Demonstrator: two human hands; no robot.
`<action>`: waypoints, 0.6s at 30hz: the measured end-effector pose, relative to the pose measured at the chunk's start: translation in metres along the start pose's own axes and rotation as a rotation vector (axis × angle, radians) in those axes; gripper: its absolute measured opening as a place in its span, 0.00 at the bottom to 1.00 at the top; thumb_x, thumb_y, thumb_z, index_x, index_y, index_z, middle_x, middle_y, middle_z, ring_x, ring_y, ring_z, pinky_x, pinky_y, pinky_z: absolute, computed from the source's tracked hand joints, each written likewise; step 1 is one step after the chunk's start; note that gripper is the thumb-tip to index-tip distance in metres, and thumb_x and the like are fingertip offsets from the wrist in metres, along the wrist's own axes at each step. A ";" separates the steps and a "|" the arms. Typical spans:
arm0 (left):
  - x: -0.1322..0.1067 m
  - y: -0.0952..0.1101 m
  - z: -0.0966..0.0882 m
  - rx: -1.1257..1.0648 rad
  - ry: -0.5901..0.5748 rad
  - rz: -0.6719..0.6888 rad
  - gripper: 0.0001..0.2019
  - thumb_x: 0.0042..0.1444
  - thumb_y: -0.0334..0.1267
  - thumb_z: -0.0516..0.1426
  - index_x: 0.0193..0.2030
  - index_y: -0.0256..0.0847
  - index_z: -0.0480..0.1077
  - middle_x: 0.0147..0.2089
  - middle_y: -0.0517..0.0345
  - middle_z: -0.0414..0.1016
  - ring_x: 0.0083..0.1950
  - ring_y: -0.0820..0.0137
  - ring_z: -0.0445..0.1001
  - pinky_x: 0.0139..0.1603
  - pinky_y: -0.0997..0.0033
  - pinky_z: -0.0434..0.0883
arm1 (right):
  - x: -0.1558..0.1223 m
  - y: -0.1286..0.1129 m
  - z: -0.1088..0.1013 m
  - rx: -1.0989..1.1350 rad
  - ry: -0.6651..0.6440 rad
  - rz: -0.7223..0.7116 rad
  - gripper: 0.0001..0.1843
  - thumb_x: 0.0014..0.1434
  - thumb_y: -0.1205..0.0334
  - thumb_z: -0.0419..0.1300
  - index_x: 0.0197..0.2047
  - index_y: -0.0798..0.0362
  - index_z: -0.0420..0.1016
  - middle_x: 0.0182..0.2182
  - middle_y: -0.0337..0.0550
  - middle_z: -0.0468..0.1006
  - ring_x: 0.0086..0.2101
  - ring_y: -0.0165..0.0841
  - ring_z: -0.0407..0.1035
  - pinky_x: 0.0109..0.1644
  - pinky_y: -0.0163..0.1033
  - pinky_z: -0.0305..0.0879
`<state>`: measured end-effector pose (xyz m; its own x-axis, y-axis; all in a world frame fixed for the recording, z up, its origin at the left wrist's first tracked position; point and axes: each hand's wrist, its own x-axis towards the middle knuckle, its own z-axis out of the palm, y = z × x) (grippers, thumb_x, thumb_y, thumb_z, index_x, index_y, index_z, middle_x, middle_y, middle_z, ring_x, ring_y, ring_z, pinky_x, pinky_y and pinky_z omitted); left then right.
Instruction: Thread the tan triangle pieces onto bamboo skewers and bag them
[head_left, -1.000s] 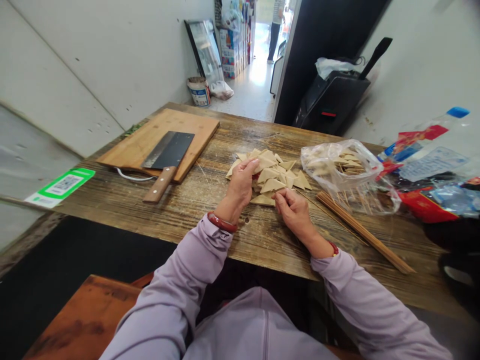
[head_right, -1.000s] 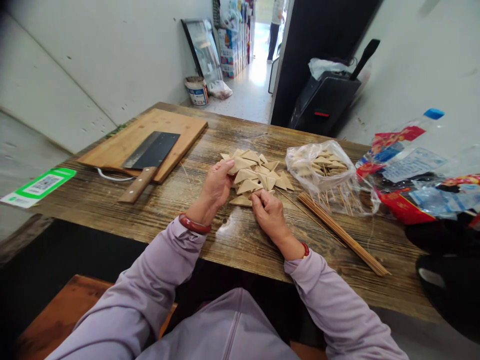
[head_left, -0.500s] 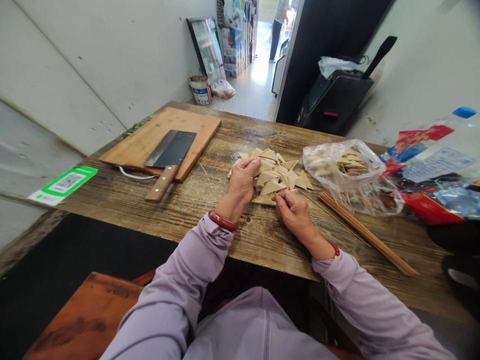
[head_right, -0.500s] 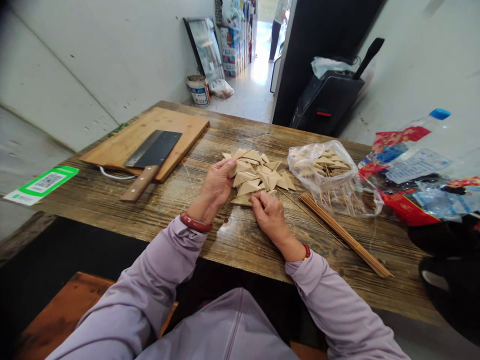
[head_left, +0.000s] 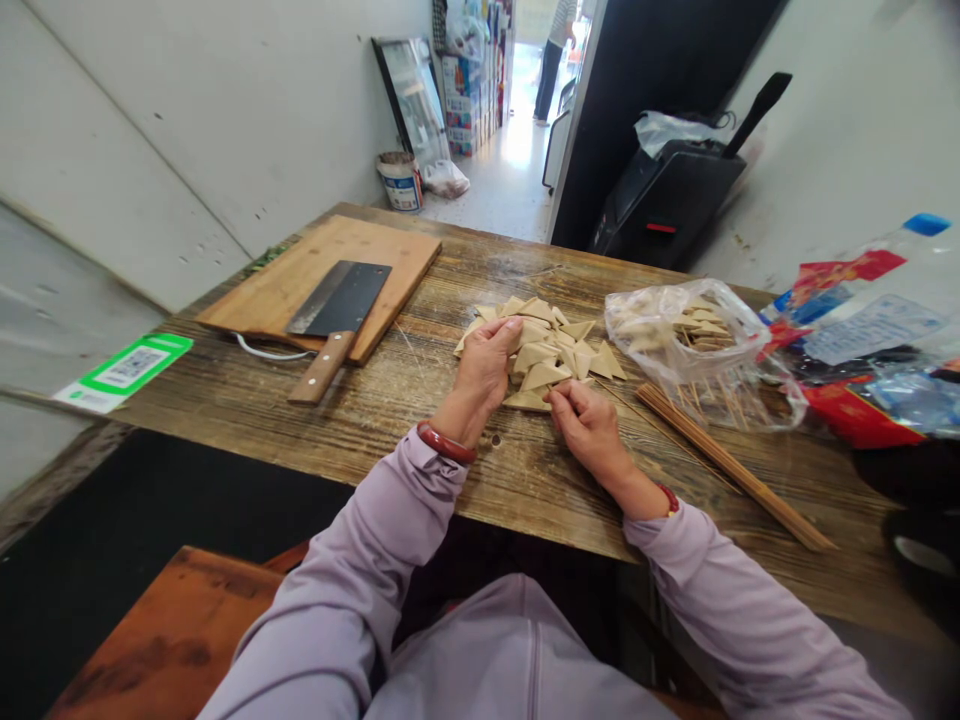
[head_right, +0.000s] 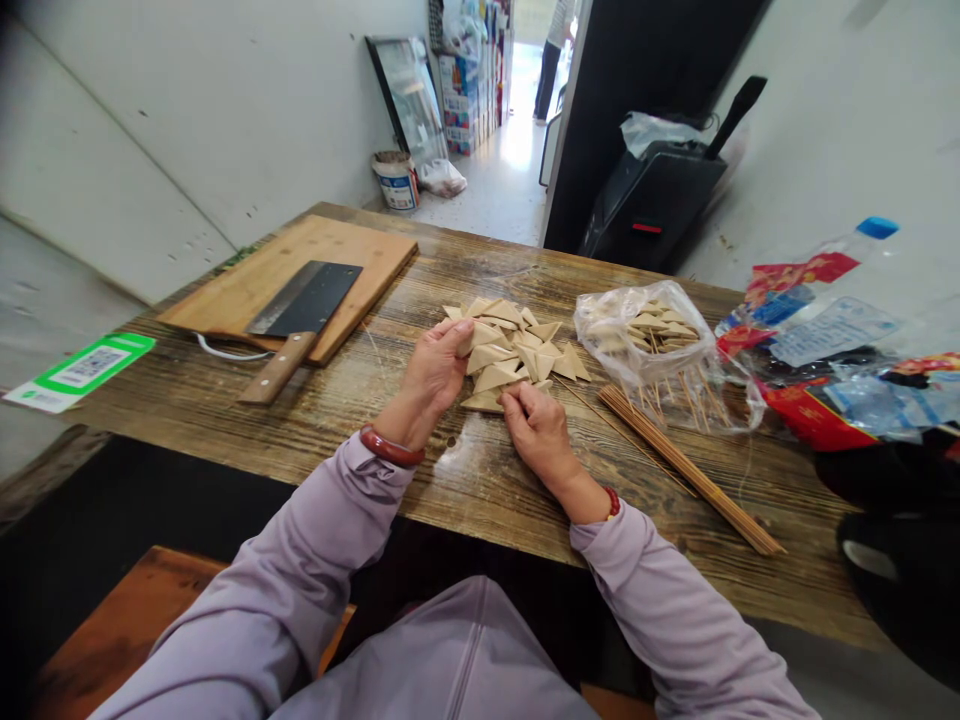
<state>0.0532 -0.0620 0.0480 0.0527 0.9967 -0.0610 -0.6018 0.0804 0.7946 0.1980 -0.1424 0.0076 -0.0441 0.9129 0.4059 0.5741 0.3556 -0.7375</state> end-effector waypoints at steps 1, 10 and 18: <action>0.000 0.000 0.000 0.002 -0.006 0.000 0.09 0.46 0.37 0.71 0.29 0.37 0.76 0.27 0.59 0.79 0.31 0.71 0.79 0.38 0.72 0.74 | 0.000 0.000 0.000 -0.002 0.007 0.000 0.14 0.66 0.54 0.54 0.30 0.47 0.70 0.19 0.35 0.70 0.22 0.33 0.65 0.31 0.38 0.59; -0.001 -0.001 -0.001 0.008 -0.036 0.027 0.09 0.46 0.38 0.70 0.28 0.37 0.77 0.27 0.59 0.79 0.32 0.71 0.78 0.38 0.72 0.73 | 0.000 0.002 0.002 0.005 0.016 0.002 0.14 0.67 0.54 0.54 0.29 0.47 0.69 0.19 0.36 0.70 0.23 0.33 0.66 0.32 0.39 0.60; -0.001 -0.001 -0.001 0.010 -0.016 0.001 0.09 0.47 0.38 0.70 0.29 0.37 0.76 0.27 0.59 0.79 0.31 0.72 0.78 0.36 0.73 0.72 | 0.001 0.000 0.001 0.054 -0.005 0.017 0.14 0.66 0.54 0.54 0.29 0.47 0.69 0.18 0.35 0.69 0.22 0.32 0.64 0.32 0.38 0.60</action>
<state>0.0531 -0.0630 0.0466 0.0649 0.9966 -0.0505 -0.5936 0.0793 0.8008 0.1975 -0.1409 0.0078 -0.0386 0.9199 0.3902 0.5297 0.3499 -0.7727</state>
